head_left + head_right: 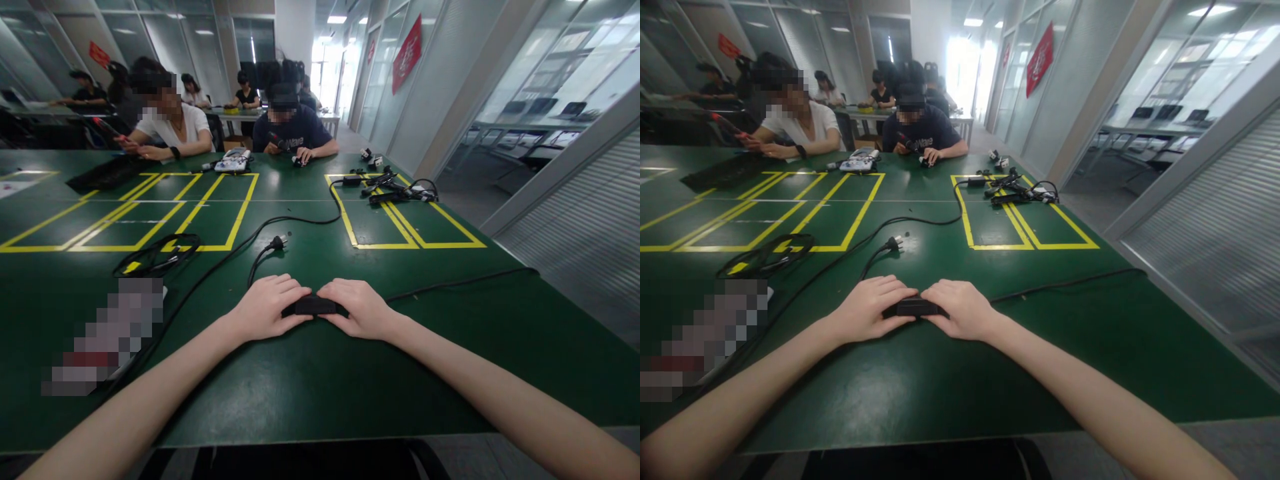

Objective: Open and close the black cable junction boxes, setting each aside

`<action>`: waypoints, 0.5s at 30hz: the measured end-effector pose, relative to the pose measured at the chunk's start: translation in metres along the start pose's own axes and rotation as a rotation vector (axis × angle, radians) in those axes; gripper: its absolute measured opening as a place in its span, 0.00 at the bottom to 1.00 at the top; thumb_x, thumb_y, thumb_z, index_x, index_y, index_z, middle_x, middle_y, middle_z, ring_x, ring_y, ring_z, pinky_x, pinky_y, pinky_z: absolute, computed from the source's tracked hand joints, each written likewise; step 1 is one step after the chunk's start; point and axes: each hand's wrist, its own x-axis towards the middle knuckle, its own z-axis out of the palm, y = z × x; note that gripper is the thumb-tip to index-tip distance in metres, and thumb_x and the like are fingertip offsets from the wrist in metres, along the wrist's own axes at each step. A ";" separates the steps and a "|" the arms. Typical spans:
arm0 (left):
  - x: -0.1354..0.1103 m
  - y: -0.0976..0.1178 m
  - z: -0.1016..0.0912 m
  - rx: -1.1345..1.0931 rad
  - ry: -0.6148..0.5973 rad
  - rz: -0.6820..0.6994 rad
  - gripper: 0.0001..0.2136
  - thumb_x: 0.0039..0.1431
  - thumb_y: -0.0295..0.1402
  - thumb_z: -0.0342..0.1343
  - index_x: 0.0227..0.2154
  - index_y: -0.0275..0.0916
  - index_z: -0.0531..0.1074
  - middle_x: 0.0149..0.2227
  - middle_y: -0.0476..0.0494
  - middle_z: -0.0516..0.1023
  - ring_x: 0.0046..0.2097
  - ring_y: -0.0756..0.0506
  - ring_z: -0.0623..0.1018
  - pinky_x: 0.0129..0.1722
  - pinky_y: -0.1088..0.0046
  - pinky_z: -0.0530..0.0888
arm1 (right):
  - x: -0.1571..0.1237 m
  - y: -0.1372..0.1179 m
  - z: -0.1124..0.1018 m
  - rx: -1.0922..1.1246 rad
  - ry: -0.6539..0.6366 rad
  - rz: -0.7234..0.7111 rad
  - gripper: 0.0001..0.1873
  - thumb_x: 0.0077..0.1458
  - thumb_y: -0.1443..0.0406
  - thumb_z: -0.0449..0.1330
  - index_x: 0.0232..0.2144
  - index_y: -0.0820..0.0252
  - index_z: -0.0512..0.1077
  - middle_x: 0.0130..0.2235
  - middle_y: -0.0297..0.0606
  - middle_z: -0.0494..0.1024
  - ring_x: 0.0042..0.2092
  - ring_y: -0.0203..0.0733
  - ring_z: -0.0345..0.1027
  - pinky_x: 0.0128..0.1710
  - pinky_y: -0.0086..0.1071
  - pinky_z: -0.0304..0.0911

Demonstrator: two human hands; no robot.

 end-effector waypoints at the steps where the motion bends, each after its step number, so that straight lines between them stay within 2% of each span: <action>1: 0.000 0.000 0.000 0.018 0.001 0.006 0.19 0.73 0.46 0.50 0.52 0.36 0.74 0.42 0.39 0.82 0.42 0.41 0.78 0.41 0.66 0.74 | 0.000 -0.001 -0.001 0.032 -0.009 0.025 0.09 0.65 0.62 0.60 0.46 0.60 0.72 0.42 0.44 0.81 0.41 0.46 0.75 0.41 0.36 0.68; 5: -0.001 0.000 0.002 0.043 -0.042 0.017 0.18 0.74 0.44 0.49 0.52 0.36 0.75 0.43 0.38 0.82 0.42 0.41 0.78 0.40 0.64 0.74 | 0.002 -0.003 -0.003 0.347 -0.106 0.209 0.19 0.58 0.58 0.68 0.48 0.58 0.70 0.39 0.36 0.79 0.34 0.39 0.71 0.34 0.31 0.66; 9: 0.001 0.000 0.004 0.018 -0.015 -0.017 0.21 0.71 0.46 0.53 0.57 0.38 0.73 0.46 0.37 0.82 0.46 0.39 0.79 0.46 0.61 0.75 | 0.001 -0.001 -0.007 0.615 -0.096 0.359 0.16 0.58 0.56 0.67 0.42 0.59 0.72 0.34 0.31 0.75 0.28 0.33 0.63 0.28 0.27 0.59; 12: -0.001 -0.003 -0.001 0.061 0.143 -0.036 0.26 0.68 0.44 0.58 0.65 0.42 0.67 0.58 0.34 0.77 0.58 0.35 0.76 0.58 0.53 0.72 | -0.001 0.010 -0.022 0.688 0.043 0.453 0.20 0.52 0.52 0.70 0.38 0.59 0.71 0.36 0.34 0.77 0.27 0.32 0.62 0.26 0.26 0.58; 15: -0.005 -0.007 -0.007 0.185 0.407 -0.089 0.27 0.67 0.37 0.60 0.67 0.47 0.63 0.71 0.32 0.60 0.70 0.29 0.63 0.68 0.43 0.60 | -0.005 0.028 -0.051 0.724 0.334 0.589 0.25 0.47 0.47 0.72 0.34 0.55 0.67 0.31 0.31 0.76 0.22 0.31 0.56 0.20 0.25 0.51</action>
